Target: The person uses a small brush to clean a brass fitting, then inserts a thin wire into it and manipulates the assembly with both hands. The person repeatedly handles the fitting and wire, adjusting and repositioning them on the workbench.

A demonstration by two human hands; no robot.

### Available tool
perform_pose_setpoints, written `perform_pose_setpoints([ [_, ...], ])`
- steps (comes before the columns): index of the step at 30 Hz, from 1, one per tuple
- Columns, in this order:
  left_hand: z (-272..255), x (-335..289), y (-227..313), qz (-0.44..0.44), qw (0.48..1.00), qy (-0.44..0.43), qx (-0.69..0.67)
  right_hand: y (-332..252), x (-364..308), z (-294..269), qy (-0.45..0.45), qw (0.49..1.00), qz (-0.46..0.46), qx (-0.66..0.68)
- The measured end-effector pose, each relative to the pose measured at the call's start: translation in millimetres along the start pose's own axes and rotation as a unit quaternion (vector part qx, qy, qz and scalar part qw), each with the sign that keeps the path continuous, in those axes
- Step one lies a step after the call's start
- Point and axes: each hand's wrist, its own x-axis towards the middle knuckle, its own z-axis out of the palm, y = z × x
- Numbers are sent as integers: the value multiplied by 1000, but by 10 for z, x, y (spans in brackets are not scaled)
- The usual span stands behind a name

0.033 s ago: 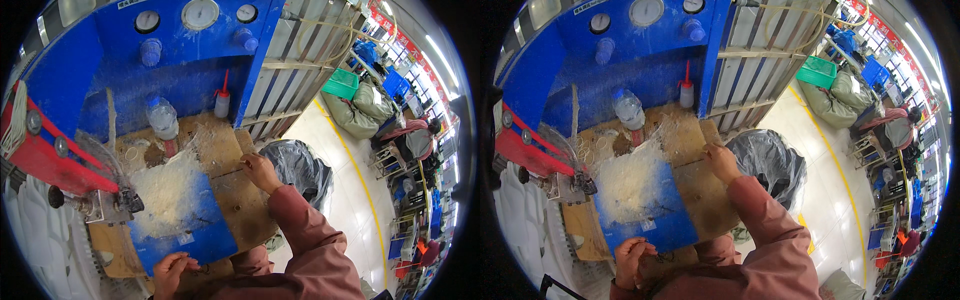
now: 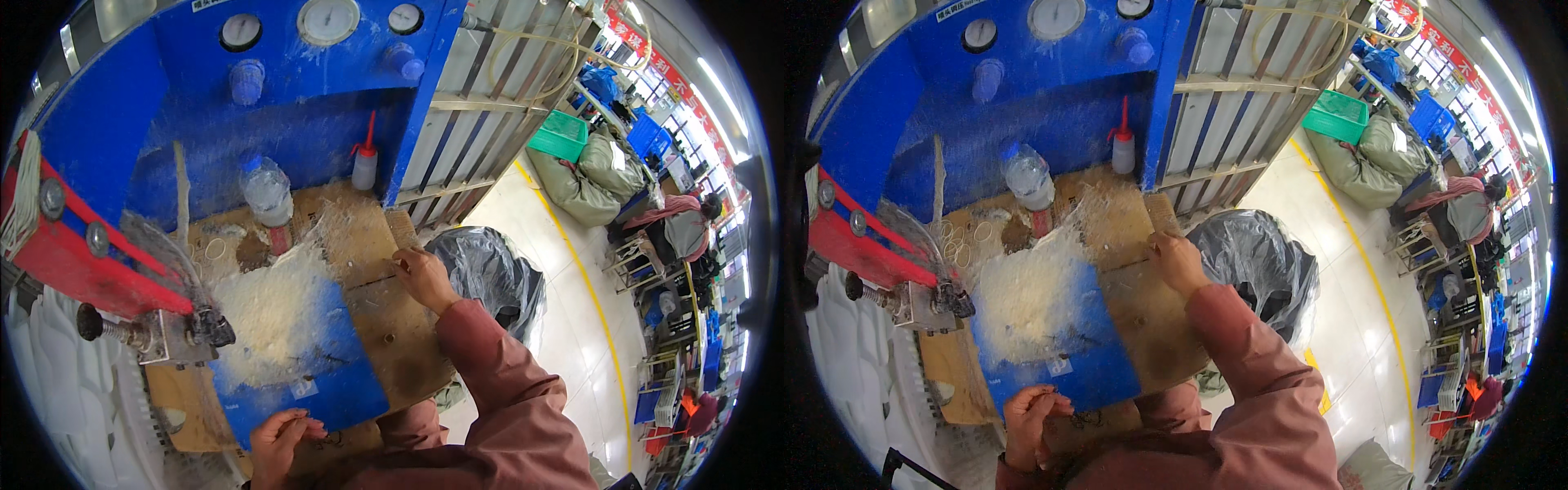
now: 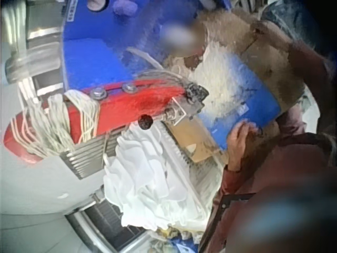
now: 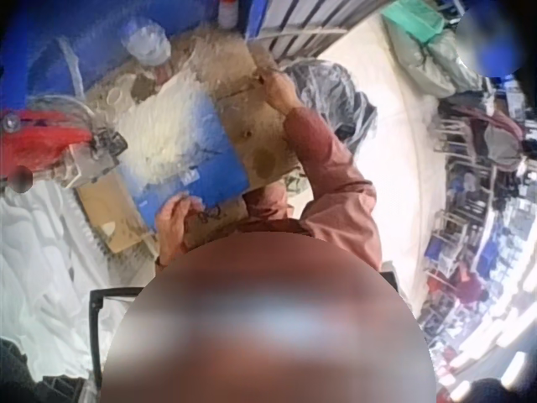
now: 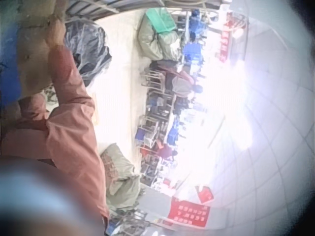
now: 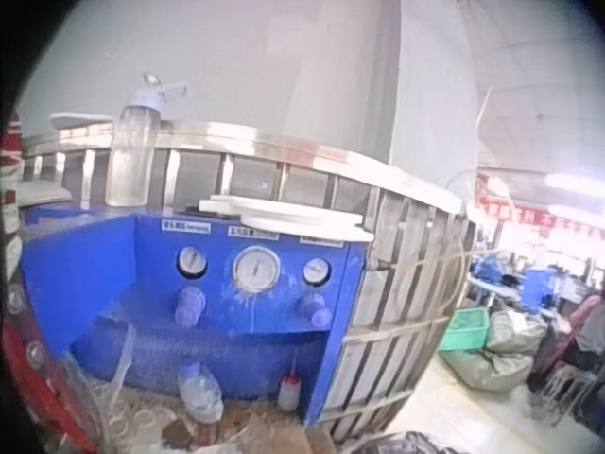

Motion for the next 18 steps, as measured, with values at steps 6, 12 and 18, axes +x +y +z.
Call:
perform_pose_setpoints([
  [6, 7, 130, 19, 53, 997, -35, 31, 156, 110, 218, 21, 998, -49, -39],
  [12, 12, 148, -36, 88, 996, -33, -2, 149, 148, 197, -18, 996, -31, -75],
  [18, -108, 120, -95, 41, 999, -23, -3, 96, 179, 134, -14, 993, -74, -94],
])
